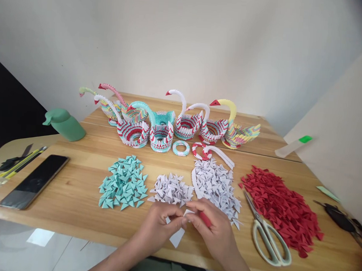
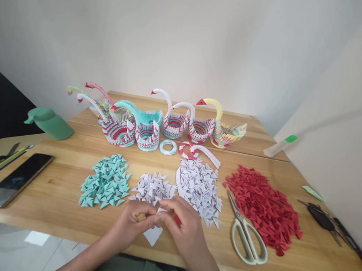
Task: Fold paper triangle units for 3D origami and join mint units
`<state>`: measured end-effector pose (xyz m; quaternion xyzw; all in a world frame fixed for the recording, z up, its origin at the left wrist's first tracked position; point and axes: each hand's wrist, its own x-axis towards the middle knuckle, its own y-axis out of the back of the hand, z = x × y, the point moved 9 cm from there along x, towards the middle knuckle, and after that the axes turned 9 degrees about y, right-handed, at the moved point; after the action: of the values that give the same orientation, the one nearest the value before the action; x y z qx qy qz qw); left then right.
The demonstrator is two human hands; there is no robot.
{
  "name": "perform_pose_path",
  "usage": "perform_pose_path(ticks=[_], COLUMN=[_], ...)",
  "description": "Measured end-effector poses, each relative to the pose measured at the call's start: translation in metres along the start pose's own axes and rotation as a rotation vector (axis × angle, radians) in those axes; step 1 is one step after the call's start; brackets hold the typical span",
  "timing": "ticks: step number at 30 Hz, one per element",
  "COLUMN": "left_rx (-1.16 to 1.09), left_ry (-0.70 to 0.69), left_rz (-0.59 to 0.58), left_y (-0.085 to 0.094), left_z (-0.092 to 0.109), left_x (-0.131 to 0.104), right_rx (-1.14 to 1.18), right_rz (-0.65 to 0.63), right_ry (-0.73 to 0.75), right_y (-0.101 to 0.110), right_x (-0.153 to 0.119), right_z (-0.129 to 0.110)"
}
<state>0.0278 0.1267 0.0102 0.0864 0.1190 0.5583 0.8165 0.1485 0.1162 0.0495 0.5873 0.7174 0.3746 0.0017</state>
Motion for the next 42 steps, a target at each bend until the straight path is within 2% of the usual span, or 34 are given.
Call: perform_pose_path(ticks=[3, 8, 14, 16, 19, 23, 26, 31, 34, 39, 42], left_rx=[0.083, 0.041, 0.221, 0.233, 0.190, 0.166, 0.149, 0.014, -0.209, -0.699, -0.806], left_ry=[-0.034, -0.054, -0.345, -0.357, -0.267, -0.193, -0.165, -0.082, 0.035, 0.230, 0.267], left_rz=[0.032, 0.138, 0.151, 0.153, 0.172, 0.161, 0.122, 0.015, -0.044, -0.266, -0.261], left_y=[0.002, 0.006, 0.003, 0.006, 0.011, 0.010, 0.006, 0.000, -0.005, -0.028, -0.029], left_z=[0.005, 0.009, 0.037, 0.038, 0.030, 0.022, 0.020, 0.013, -0.001, -0.017, -0.021], left_x=[0.000, 0.000, -0.013, -0.015, -0.012, -0.010, -0.010, -0.008, -0.004, 0.000, 0.001], right_rx=[-0.003, 0.041, 0.238, 0.301, 0.297, 0.234, 0.154, 0.097, 0.099, 0.094, 0.021], right_rz=[-0.047, 0.055, 0.136, 0.165, 0.171, 0.076, 0.041, 0.086, 0.102, 0.108, 0.147], right_ry=[-0.001, -0.110, -0.346, -0.400, -0.366, -0.220, -0.140, -0.112, -0.126, -0.074, 0.009], right_y=[-0.002, 0.000, -0.004, -0.001, 0.006, 0.004, 0.001, 0.002, 0.002, 0.002, 0.009], right_x=[0.002, 0.001, -0.012, -0.017, -0.017, -0.010, -0.006, -0.006, -0.007, -0.008, -0.009], right_z=[-0.002, 0.001, 0.026, 0.036, 0.036, 0.017, 0.004, -0.003, -0.003, -0.006, -0.011])
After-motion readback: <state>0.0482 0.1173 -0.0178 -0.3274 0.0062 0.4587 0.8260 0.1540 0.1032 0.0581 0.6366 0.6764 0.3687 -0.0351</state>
